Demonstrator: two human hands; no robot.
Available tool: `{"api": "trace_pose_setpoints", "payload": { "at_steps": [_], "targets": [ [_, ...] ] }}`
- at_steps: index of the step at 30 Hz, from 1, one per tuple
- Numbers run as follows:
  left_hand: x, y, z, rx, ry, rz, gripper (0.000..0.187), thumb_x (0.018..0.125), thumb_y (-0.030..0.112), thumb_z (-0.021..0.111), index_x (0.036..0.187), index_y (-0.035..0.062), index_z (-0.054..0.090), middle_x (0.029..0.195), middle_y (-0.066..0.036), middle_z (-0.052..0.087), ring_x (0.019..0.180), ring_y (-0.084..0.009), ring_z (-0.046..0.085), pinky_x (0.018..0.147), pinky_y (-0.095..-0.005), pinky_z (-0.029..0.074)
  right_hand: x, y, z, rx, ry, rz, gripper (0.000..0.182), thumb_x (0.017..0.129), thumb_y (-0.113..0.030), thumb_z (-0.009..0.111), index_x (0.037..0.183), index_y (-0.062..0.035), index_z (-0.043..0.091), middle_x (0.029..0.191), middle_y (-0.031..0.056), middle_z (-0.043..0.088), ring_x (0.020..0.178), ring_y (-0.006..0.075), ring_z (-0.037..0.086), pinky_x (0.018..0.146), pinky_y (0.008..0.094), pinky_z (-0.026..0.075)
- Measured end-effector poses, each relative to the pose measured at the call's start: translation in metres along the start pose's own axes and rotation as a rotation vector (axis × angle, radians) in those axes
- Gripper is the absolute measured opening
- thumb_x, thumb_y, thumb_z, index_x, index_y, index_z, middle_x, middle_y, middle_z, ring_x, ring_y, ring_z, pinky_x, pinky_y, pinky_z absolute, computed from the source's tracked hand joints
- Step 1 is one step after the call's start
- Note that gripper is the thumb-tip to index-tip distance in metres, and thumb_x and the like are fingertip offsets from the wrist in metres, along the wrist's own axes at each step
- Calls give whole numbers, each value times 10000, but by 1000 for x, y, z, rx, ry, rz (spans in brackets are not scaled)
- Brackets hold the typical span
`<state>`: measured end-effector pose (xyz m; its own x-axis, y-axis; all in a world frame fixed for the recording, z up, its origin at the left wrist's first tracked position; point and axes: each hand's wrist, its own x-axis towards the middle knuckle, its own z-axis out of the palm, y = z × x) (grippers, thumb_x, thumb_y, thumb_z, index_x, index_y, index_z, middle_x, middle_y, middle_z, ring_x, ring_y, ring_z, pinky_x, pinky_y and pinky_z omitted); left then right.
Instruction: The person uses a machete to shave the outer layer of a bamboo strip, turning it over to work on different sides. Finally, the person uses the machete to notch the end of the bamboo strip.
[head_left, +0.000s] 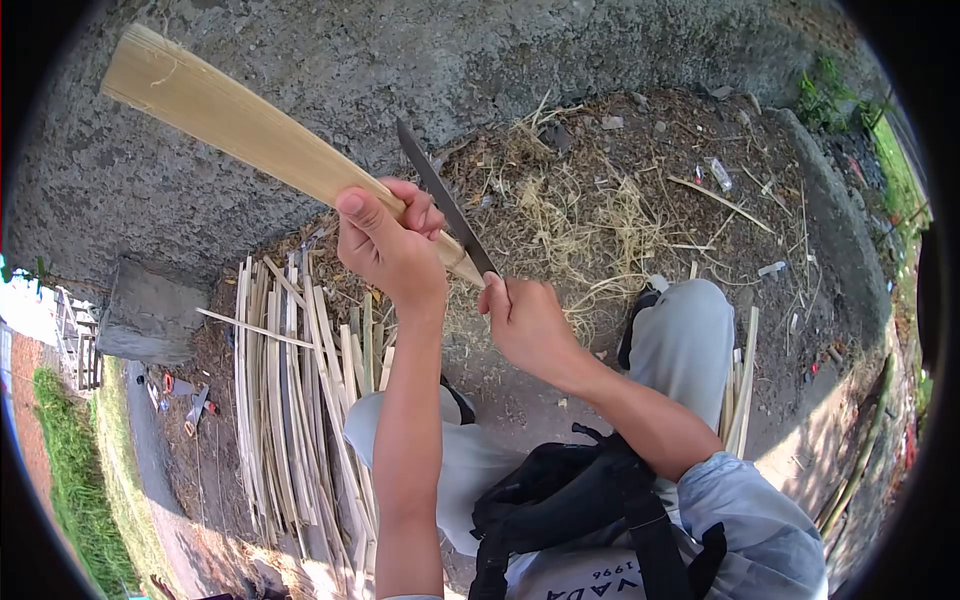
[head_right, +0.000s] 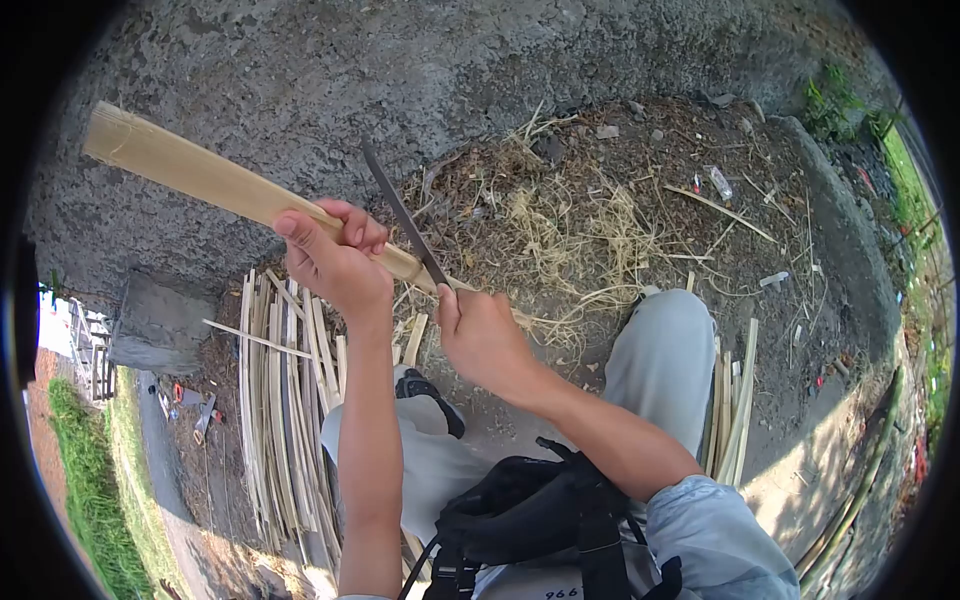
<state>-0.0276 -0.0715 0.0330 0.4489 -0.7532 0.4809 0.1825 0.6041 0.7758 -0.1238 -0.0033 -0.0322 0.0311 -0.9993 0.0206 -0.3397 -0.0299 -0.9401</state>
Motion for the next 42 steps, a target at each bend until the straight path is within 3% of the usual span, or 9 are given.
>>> {"api": "trace_pose_setpoints", "payload": {
  "at_steps": [3,6,10,19,23,27,31,38,42],
  "targets": [
    [8,-2,-14,-9,-10,-47,680,845,710,438,771,34,466,541,-19,379,452,-96,352,421,-239,267,9,19,-2,-7,-166,226,454,976,-229,428,693,74,613,546,258,555,530,422,592,576,494,460],
    [3,-2,-7,-10,-30,-26,684,843,715,432,786,35,456,544,-24,376,453,-96,345,427,-240,267,2,7,-10,-11,-80,2,439,987,-226,414,702,39,617,491,170,524,432,272,542,491,407,429],
    [-11,0,-6,62,40,-23,661,842,708,443,786,50,453,572,-22,380,476,-95,359,445,-238,271,-4,10,1,41,18,-72,441,971,-236,443,681,56,600,544,244,548,507,400,574,533,474,447],
    [-7,0,1,87,128,41,651,834,707,454,791,58,464,584,-6,373,469,-84,327,447,-230,262,-16,10,-1,-46,-4,5,411,939,-184,491,678,112,603,594,323,550,605,496,582,619,518,486],
    [3,1,-13,6,91,-34,639,858,678,459,780,44,459,580,-11,375,494,-80,344,445,-212,248,-7,22,-10,51,-197,185,393,937,-183,490,715,120,605,577,329,541,606,493,588,628,524,489],
    [-5,-1,-3,40,120,11,640,854,682,460,775,47,466,585,-17,390,490,-83,352,442,-219,256,-15,21,5,14,62,-113,445,946,-213,478,649,105,571,568,301,544,533,472,569,565,514,457],
    [7,-1,-18,-25,103,-61,610,851,682,463,805,73,481,582,0,363,492,-77,318,451,-223,243,0,54,11,-12,-149,109,385,940,-197,485,736,118,575,566,304,528,586,490,568,583,522,454],
    [-5,-1,-16,46,123,-17,632,847,690,458,783,61,462,591,-15,388,498,-90,360,448,-234,272,-7,32,16,10,36,-93,417,935,-199,489,670,111,575,547,298,533,581,486,572,587,523,462],
    [7,4,-30,-2,81,-40,618,866,671,449,792,57,437,604,-26,409,494,-94,379,435,-237,283,-2,70,17,-121,-152,90,373,932,-210,497,755,109,578,587,290,557,596,476,583,585,521,470]
  ]
}}
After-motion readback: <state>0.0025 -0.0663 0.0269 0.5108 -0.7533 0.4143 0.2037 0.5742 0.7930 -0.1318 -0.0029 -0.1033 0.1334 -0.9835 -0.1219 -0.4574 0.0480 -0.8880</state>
